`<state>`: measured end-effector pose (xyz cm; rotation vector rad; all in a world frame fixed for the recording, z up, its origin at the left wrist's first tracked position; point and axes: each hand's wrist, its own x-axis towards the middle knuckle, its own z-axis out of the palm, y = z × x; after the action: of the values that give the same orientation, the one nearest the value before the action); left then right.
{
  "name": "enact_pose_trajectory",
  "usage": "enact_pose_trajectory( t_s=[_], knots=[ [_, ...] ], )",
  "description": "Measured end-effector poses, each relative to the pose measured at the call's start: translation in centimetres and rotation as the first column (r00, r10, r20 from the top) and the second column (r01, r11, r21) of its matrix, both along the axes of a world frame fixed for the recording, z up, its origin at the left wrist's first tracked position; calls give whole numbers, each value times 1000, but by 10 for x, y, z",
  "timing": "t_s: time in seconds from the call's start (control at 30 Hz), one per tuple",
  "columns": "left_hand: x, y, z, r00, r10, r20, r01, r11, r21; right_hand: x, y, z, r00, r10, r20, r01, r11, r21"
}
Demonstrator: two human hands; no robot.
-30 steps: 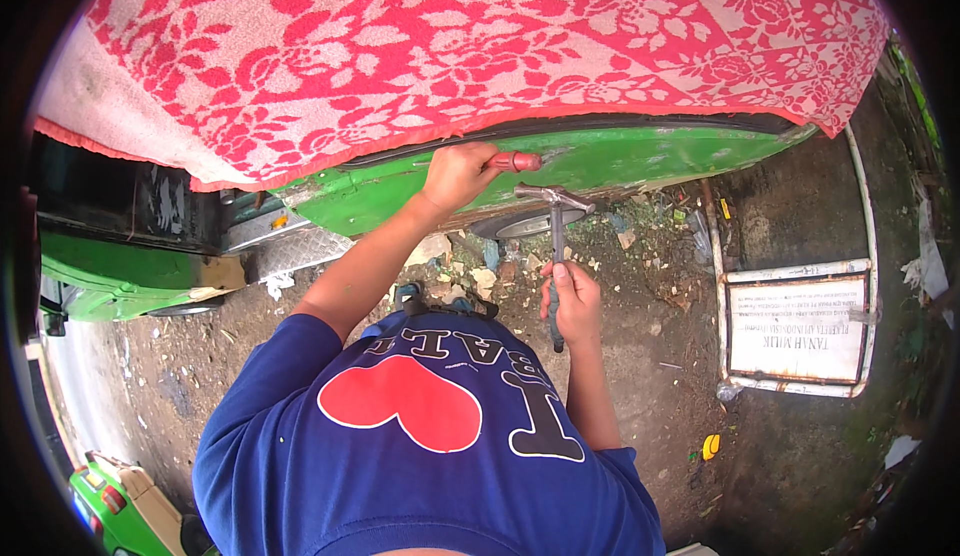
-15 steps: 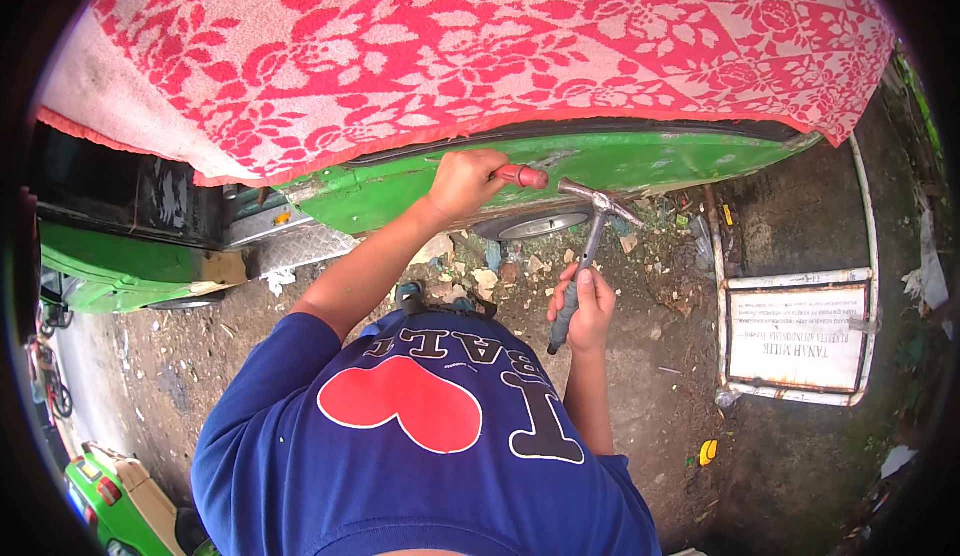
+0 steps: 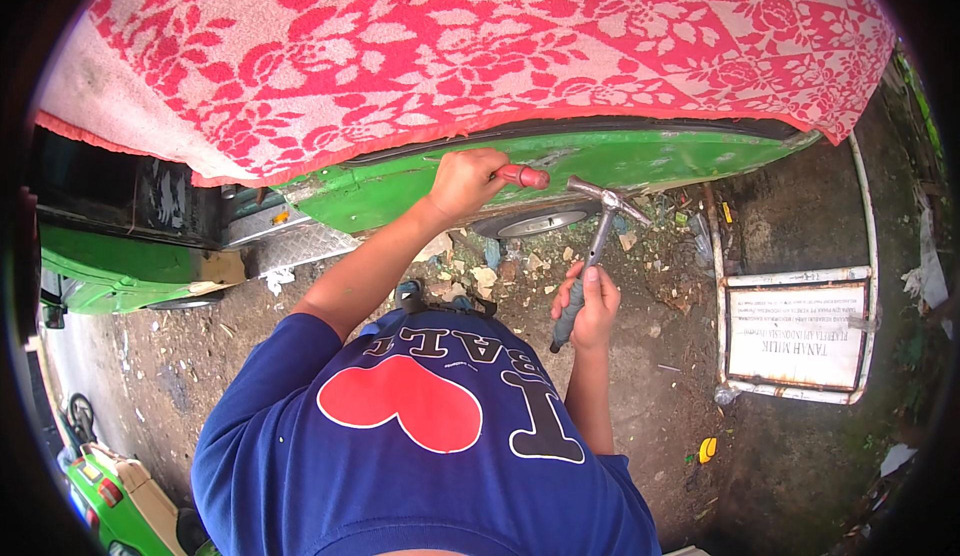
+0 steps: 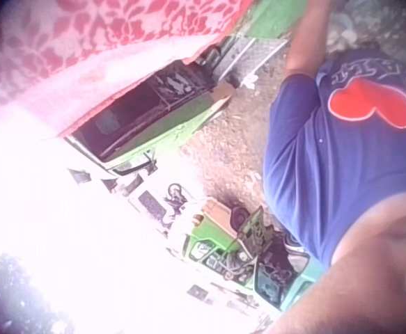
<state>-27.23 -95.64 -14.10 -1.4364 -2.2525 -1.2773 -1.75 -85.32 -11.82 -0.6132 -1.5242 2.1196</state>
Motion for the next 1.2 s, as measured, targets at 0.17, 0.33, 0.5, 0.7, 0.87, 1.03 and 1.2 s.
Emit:
enact_pose_trajectory(
  t_s=[0.17, 0.33, 0.5, 0.7, 0.87, 1.03, 1.2],
  knots=[
    [1, -1, 0, 1000, 7, -7, -7, 1000, 25, -1, 2, 0, 1000, 2, -3, -2, 1000, -3],
    [2, -1, -2, 1000, 12, -11, -12, 999, 53, -1, 2, 0, 1000, 10, -2, -10, 1000, -12],
    [1, -1, 2, 1000, 13, -5, -12, 998, 62, -2, 2, 1, 1000, 13, 9, -13, 1000, -15],
    [1, 0, 2, 999, 33, 3, -34, 997, 67, 0, 4, -1, 1000, 23, -4, -23, 1000, -12],
    [-1, 2, 3, 998, 57, 0, -57, 998, 31, -1, 2, 5, 1000, -15, -8, 15, 999, 47],
    [-4, 5, -4, 998, 65, -5, -64, 996, 58, -11, -6, 2, 998, -56, -37, 60, 994, 95],
    [-10, 4, 0, 994, 105, 5, -105, 993, 47, -12, -5, 7, 998, 40, 48, -45, 993, 109]
  ],
)
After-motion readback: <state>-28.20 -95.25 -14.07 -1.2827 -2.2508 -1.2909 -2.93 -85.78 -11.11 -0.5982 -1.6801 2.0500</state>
